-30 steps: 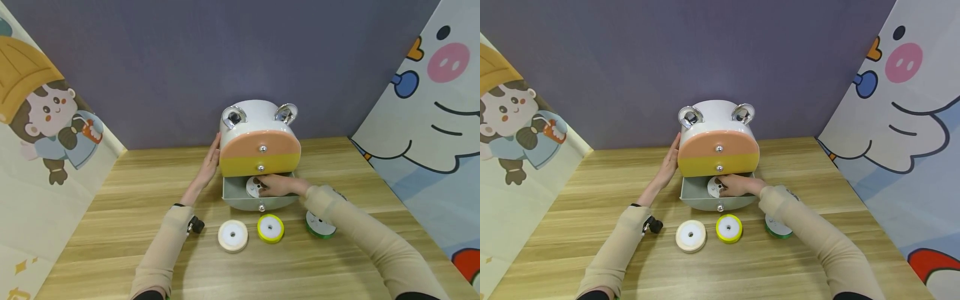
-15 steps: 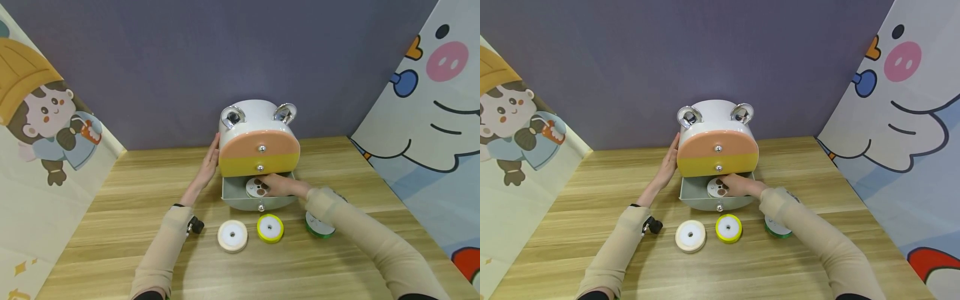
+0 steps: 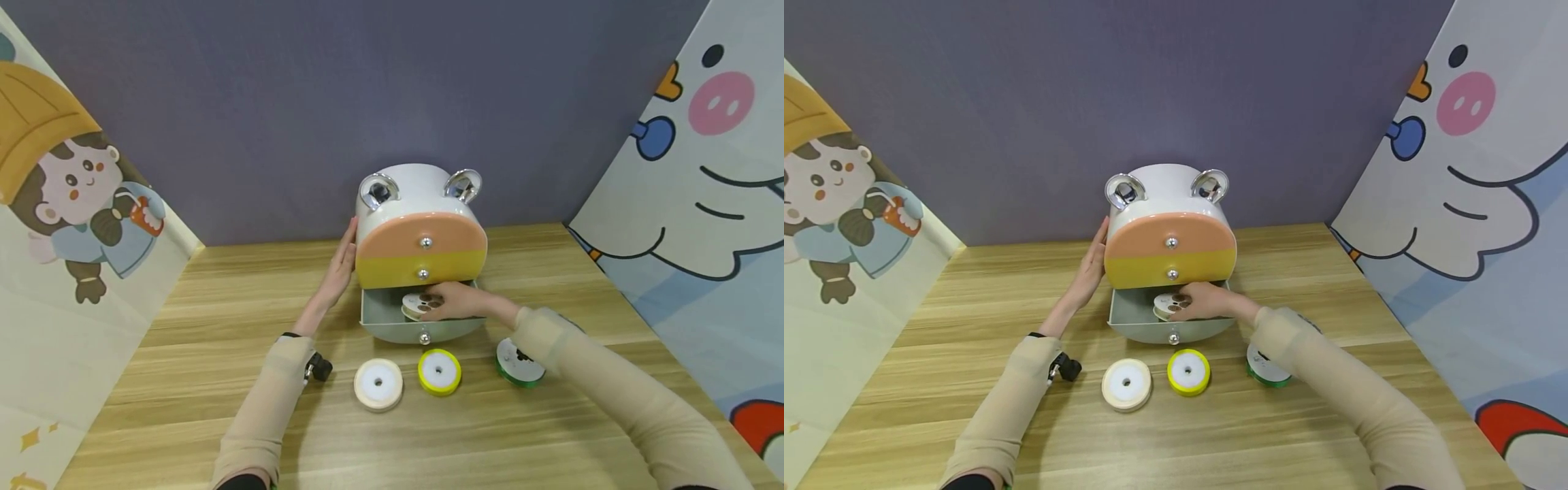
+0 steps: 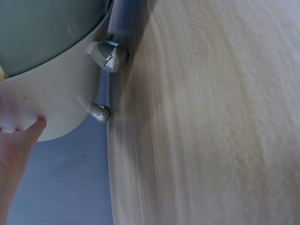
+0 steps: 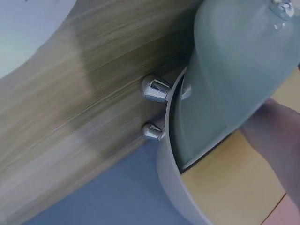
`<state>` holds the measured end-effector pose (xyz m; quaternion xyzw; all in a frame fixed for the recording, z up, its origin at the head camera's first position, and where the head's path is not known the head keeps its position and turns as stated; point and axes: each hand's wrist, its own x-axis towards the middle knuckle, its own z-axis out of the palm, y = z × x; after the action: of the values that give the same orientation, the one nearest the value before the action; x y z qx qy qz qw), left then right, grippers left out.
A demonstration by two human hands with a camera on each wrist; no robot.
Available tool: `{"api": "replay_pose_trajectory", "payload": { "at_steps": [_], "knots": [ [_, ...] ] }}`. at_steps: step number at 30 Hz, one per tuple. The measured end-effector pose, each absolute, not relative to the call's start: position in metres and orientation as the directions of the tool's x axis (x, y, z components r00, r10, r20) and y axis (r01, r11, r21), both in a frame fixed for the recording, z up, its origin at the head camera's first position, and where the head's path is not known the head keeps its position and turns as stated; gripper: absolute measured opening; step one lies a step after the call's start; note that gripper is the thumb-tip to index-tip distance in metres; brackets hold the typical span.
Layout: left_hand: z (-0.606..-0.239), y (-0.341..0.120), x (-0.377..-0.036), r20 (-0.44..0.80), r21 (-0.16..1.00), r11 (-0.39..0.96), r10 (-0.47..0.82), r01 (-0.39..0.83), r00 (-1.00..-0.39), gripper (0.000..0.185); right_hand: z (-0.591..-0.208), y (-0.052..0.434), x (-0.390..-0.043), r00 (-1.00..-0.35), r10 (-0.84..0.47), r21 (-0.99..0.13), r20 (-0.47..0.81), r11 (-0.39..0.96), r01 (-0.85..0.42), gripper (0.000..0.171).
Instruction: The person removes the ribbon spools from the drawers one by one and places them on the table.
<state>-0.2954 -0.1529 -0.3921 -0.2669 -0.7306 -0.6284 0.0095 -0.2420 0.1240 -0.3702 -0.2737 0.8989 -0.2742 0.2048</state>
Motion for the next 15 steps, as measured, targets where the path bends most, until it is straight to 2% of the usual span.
{"api": "replay_pose_trajectory", "payload": {
  "at_steps": [4,8,15],
  "knots": [
    [-0.393,-0.153,-0.295,0.344,0.914,0.075,0.382,0.399,-0.858,0.054,-0.364,0.130,-0.238,-0.767,-0.579,-0.688,-0.277,0.676,-0.262,0.033],
    [-0.394,-0.153,-0.296,0.337,0.915,0.081,0.383,0.395,-0.860,0.054,-0.359,0.134,-0.236,-0.754,-0.588,-0.718,-0.291,0.655,-0.233,0.033],
    [-0.393,-0.154,-0.295,0.347,0.911,0.081,0.378,0.404,-0.858,0.053,-0.349,0.138,-0.224,-0.769,-0.579,-0.700,-0.271,0.667,-0.255,0.083]
  ]
}}
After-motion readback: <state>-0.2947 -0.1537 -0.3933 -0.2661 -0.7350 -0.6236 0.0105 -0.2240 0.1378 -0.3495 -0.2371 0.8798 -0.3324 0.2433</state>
